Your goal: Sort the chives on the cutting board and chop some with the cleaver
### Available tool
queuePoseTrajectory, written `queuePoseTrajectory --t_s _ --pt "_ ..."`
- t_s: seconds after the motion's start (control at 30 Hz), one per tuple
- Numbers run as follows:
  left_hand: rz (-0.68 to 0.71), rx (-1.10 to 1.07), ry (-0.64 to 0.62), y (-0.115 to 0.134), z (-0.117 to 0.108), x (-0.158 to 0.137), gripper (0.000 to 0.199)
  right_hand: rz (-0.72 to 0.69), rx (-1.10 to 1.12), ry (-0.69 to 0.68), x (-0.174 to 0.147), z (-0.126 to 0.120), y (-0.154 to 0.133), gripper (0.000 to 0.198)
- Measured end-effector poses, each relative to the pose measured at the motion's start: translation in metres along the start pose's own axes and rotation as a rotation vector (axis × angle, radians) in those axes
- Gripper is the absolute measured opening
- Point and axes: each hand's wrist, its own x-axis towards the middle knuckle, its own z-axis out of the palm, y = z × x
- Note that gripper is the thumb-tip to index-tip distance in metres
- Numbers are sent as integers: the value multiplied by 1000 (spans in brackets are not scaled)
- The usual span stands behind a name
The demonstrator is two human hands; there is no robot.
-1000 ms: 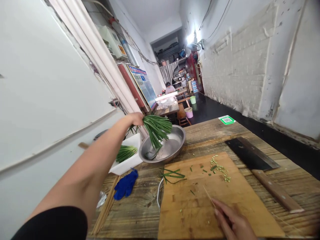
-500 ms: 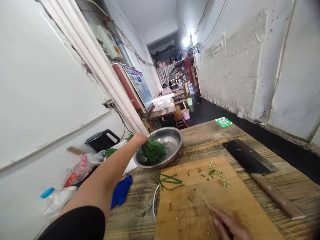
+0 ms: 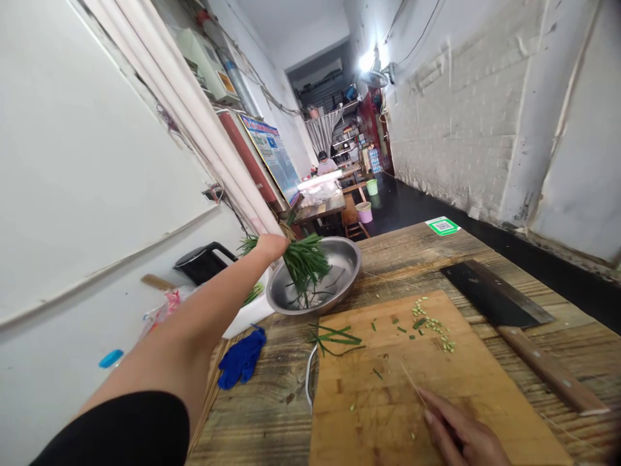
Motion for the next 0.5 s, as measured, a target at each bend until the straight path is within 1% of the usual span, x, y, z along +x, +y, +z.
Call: queuePoseTrajectory --t_s 0.1,0.27,0.5 --pt "11 3 -22 2 -6 1 21 -19 -14 -41 -1 -1 1 33" --pt "-49 27 -27 -1 -13 4 27 -22 -29 -64 -2 -2 0 32" --pt "-43 26 -95 -10 -13 3 25 11 10 -34 -3 -1 -4 35"
